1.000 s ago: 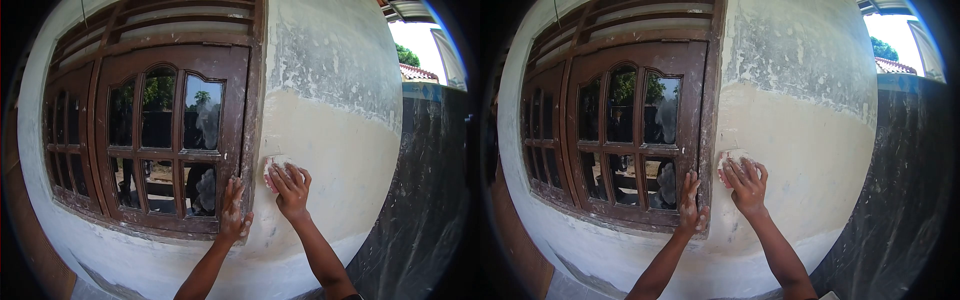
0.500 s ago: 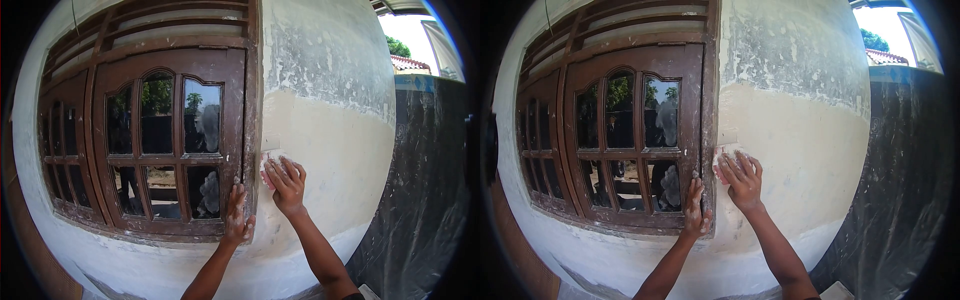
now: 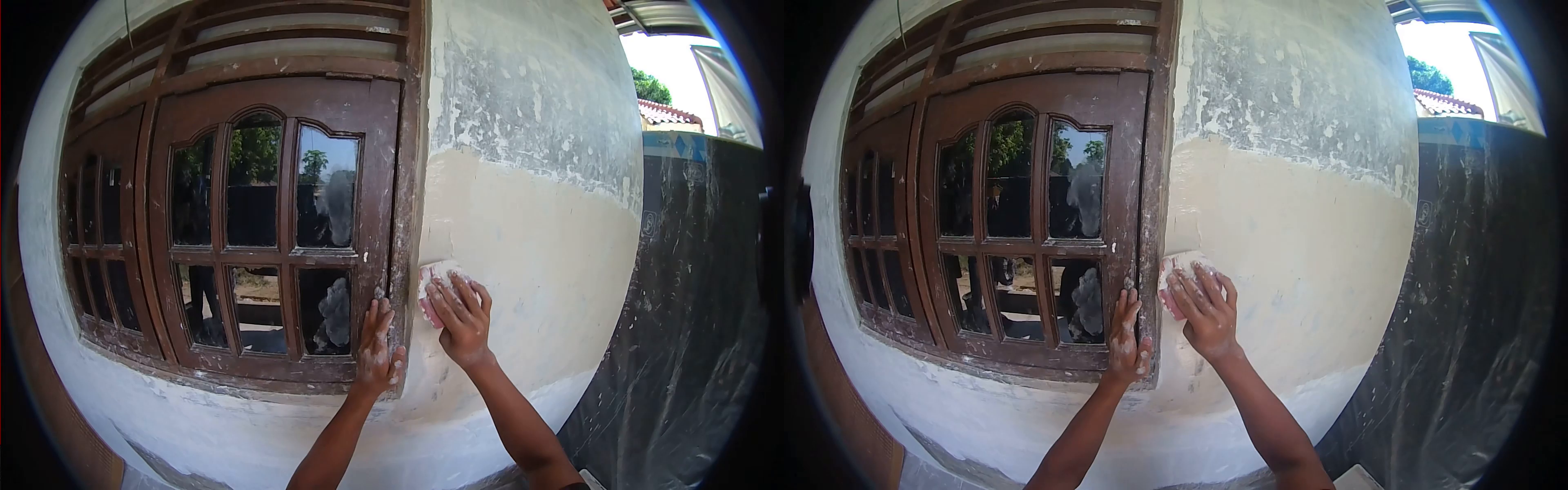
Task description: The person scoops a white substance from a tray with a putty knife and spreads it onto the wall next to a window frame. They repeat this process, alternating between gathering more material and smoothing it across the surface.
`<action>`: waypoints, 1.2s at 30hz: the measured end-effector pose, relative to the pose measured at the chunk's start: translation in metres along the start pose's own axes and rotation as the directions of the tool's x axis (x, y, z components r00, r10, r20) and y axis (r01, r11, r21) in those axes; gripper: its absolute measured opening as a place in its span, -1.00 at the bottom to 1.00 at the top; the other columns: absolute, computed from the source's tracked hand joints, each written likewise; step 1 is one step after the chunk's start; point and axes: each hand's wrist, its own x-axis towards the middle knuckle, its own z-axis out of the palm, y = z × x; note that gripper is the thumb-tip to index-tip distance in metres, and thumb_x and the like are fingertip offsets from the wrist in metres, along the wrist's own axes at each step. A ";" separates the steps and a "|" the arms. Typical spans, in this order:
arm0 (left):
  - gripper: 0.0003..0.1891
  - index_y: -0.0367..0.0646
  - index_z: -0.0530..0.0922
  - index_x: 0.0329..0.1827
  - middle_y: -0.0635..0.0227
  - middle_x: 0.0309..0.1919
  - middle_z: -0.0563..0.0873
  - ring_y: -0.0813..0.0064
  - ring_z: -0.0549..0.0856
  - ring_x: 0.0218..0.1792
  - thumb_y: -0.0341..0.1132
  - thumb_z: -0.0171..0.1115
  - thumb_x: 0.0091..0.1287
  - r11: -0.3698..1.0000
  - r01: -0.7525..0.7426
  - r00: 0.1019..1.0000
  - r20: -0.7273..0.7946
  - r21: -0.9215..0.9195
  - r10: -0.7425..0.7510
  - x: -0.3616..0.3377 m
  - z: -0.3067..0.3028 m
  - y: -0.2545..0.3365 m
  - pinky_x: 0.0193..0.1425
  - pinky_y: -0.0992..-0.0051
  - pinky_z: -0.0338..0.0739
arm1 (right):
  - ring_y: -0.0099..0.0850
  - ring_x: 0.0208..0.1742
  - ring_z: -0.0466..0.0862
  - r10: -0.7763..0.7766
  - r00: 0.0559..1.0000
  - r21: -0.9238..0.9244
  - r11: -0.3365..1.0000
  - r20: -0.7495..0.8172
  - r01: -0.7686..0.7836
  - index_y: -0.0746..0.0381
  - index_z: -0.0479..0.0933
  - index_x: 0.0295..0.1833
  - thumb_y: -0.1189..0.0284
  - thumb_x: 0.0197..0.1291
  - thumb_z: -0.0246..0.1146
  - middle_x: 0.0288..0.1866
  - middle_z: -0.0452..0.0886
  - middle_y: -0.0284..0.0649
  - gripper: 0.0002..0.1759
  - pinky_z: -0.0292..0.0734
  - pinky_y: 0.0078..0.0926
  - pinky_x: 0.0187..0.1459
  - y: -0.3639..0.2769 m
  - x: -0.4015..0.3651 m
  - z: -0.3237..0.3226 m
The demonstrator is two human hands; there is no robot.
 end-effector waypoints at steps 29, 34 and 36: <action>-0.49 -0.26 0.25 0.50 -0.14 0.56 0.33 -0.19 0.25 0.60 -0.20 -0.06 0.57 0.988 0.027 0.999 0.031 0.154 -0.032 -0.011 0.013 -0.008 0.64 -0.16 0.01 | -0.21 0.41 0.58 -0.078 0.971 0.116 0.992 0.224 0.053 0.05 0.70 0.21 0.68 -0.04 0.26 0.26 0.73 -0.35 -0.38 0.18 0.06 0.47 0.030 -0.097 -0.010; -0.49 -0.27 0.28 0.47 -0.16 0.55 0.33 -0.17 0.23 0.61 -0.10 -0.13 0.62 0.989 0.048 0.998 0.023 0.142 -0.052 -0.011 0.015 -0.009 0.65 -0.14 -0.06 | -0.17 0.35 0.61 -0.030 0.990 0.130 0.991 0.136 0.012 0.13 0.69 0.21 0.69 0.02 0.24 0.21 0.75 -0.28 -0.42 0.26 -0.02 0.41 0.024 -0.040 -0.031; -0.49 -0.28 0.29 0.46 -0.16 0.55 0.33 -0.16 0.23 0.61 -0.11 -0.12 0.61 0.989 0.055 0.998 0.035 0.140 -0.060 -0.010 0.014 -0.007 0.65 -0.15 -0.06 | -0.16 0.35 0.59 -0.051 0.999 0.118 0.992 0.018 0.049 0.16 0.65 0.25 0.68 -0.01 0.25 0.26 0.72 -0.24 -0.38 0.28 -0.02 0.39 0.031 0.016 -0.026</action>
